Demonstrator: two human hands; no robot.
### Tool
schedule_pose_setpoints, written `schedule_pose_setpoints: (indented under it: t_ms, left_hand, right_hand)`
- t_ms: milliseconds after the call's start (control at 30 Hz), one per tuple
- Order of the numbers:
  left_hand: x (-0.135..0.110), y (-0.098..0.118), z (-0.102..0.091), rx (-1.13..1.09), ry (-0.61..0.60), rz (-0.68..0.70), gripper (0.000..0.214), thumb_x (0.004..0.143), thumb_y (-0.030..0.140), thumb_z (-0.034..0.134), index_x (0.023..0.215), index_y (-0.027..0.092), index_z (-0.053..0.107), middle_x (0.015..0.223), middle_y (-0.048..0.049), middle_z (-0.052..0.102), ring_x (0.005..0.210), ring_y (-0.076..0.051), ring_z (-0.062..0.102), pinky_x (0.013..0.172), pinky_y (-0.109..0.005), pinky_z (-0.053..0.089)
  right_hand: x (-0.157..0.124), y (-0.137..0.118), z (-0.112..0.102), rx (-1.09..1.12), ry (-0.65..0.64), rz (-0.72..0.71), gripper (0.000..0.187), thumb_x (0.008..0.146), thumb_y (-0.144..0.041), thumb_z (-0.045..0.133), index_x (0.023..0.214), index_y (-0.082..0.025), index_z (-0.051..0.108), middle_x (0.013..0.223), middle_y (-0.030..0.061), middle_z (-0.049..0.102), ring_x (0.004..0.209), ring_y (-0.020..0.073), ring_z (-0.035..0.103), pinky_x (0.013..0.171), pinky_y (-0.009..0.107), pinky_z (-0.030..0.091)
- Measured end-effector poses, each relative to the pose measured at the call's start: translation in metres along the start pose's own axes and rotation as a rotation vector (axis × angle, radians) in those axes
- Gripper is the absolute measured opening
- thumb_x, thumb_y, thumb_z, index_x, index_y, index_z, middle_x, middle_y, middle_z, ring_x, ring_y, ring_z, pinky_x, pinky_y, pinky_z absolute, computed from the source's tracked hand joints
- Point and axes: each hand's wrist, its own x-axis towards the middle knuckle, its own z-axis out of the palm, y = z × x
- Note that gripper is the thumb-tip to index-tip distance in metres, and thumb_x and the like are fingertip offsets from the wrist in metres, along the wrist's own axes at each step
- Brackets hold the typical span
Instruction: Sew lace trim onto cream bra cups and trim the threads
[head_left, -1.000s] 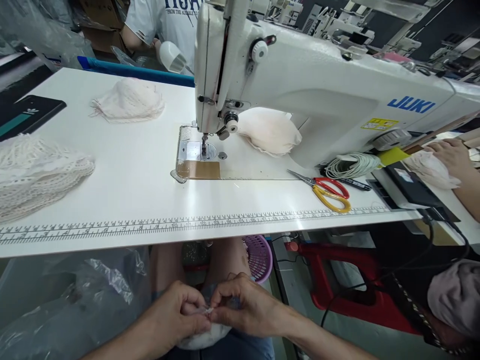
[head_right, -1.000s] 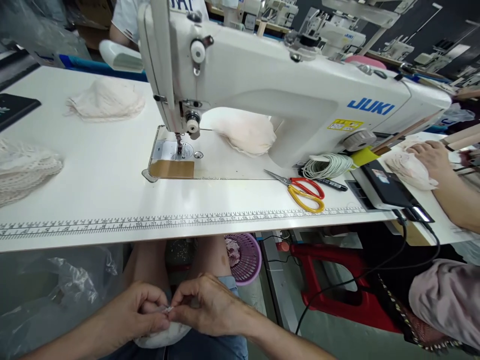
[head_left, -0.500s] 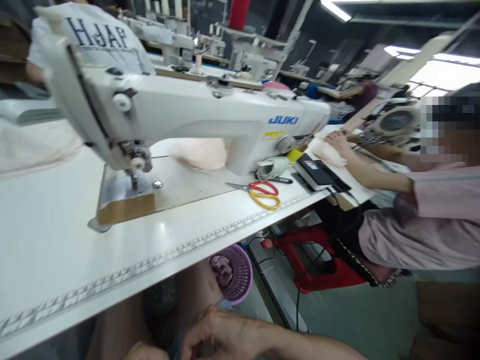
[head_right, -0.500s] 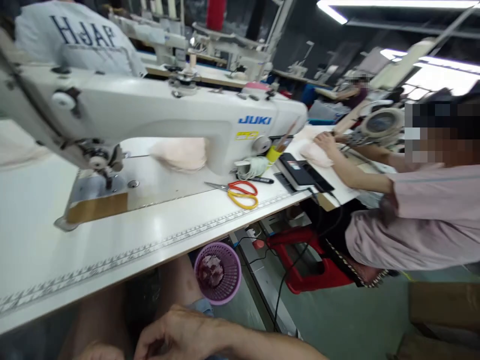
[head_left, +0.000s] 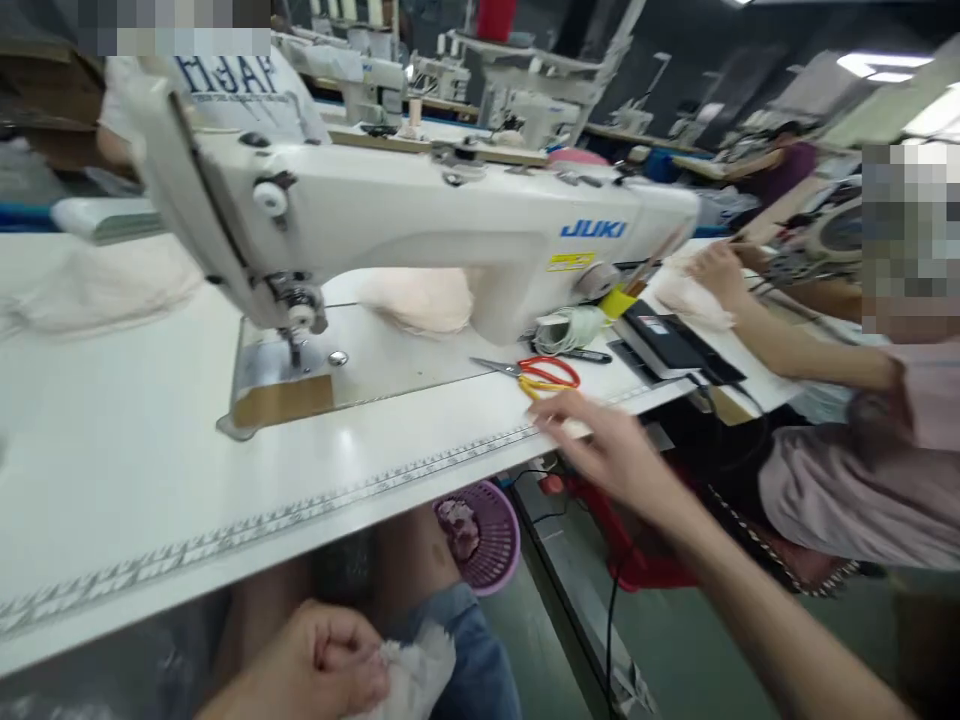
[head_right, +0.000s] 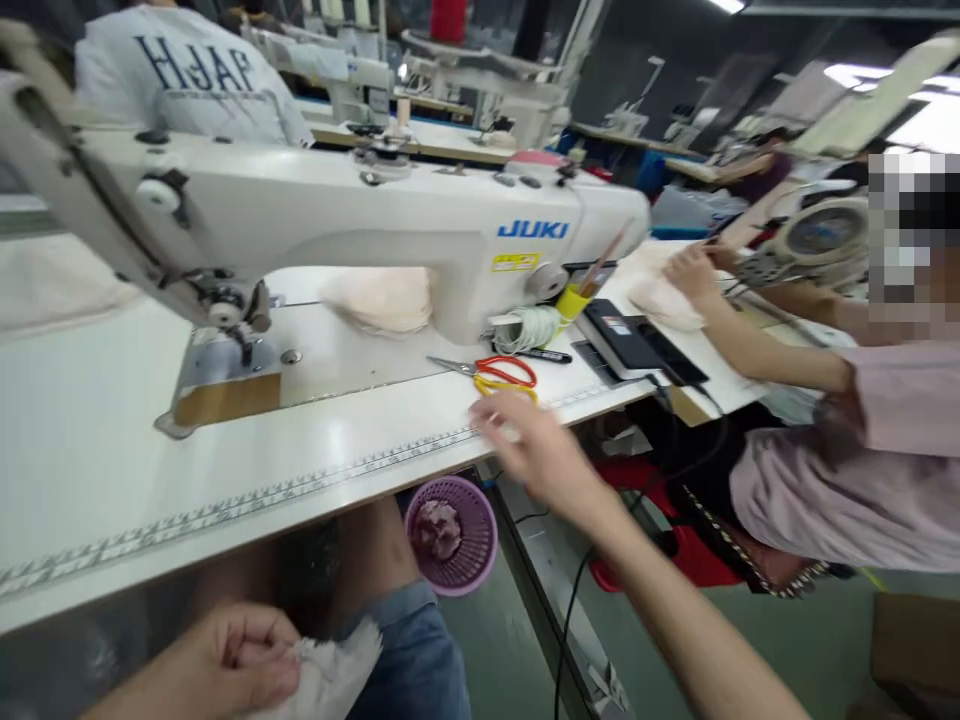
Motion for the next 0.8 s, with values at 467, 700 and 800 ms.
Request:
schedule_pose_setpoints:
  t_ms: [467, 700, 800]
  left_hand:
    - [-0.044, -0.003, -0.014, -0.112, 0.136, -0.016, 0.052, 0.058, 0.058, 0.076, 0.083, 0.012, 0.074, 0.051, 0.0014, 0.056, 0.048, -0.007, 0.036, 0.049, -0.019, 0.025]
    - [-0.043, -0.031, -0.023, -0.138, 0.095, 0.015, 0.044, 0.060, 0.053, 0.077, 0.076, 0.012, 0.074, 0.051, 0.0028, 0.052, 0.048, -0.007, 0.035, 0.046, -0.018, 0.022]
    - [-0.043, -0.040, -0.025, -0.147, 0.058, 0.038, 0.046, 0.059, 0.054, 0.077, 0.074, 0.011, 0.073, 0.049, 0.0040, 0.047, 0.046, -0.006, 0.032, 0.045, -0.019, 0.020]
  right_hand:
    - [0.012, 0.014, 0.010, -0.265, -0.092, 0.007, 0.034, 0.087, -0.030, 0.039, 0.115, -0.015, 0.049, 0.106, 0.0159, 0.054, 0.075, 0.0249, 0.058, 0.058, 0.034, 0.047]
    - [-0.045, -0.084, 0.036, 0.466, -0.443, -0.025, 0.038, 0.076, -0.022, 0.061, 0.113, -0.022, 0.050, 0.112, 0.0082, 0.056, 0.103, 0.0228, 0.055, 0.086, 0.031, 0.047]
    - [-0.058, -0.105, 0.061, 0.544, -0.699, 0.049, 0.052, 0.060, -0.025, 0.074, 0.107, -0.020, 0.053, 0.110, 0.0077, 0.057, 0.104, 0.0257, 0.054, 0.086, 0.031, 0.047]
